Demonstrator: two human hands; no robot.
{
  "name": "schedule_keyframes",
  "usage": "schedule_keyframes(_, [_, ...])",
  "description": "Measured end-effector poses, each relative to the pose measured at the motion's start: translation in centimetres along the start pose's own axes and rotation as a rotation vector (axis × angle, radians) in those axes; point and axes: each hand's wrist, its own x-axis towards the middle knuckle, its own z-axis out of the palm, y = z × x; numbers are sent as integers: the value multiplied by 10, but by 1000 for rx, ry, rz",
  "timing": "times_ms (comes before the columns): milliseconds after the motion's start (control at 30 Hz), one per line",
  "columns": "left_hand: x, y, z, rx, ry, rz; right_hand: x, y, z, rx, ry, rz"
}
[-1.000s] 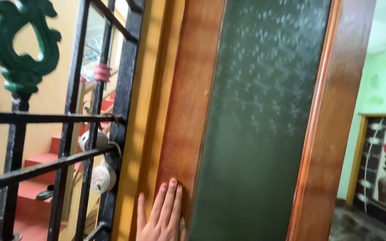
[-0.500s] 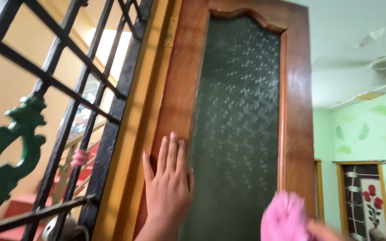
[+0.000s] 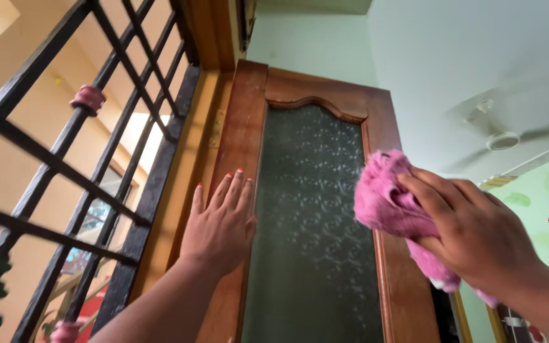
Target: The person sprays a blue cleaning solution onto a wooden door with a frosted glass panel and wipes the surface with a pink cloth. The person repeatedly wipes the door from top to bottom, focusing on the glass and wooden frame.
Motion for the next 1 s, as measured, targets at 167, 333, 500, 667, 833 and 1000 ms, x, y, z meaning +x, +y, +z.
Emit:
schedule_keyframes(167, [35, -11, -2, 6, -12, 11, 57, 23, 39, -153, -112, 22])
schedule_keyframes(333, [66, -18, 10, -38, -165, -78, 110, 30, 66, -209, -18, -65])
schedule_keyframes(500, [82, -14, 16, -87, -96, -168, 162, 13, 98, -202, -103, -62])
schedule_keyframes(667, [75, -12, 23, -74, -46, -146, 214, -8, 130, -175, -56, -27])
schedule_keyframes(833, [75, -12, 28, -67, 8, -113, 265, -38, 147, -87, -8, 1])
schedule_keyframes(1000, [74, -14, 35, -120, 40, -103, 282, -74, 170, -27, -30, 92])
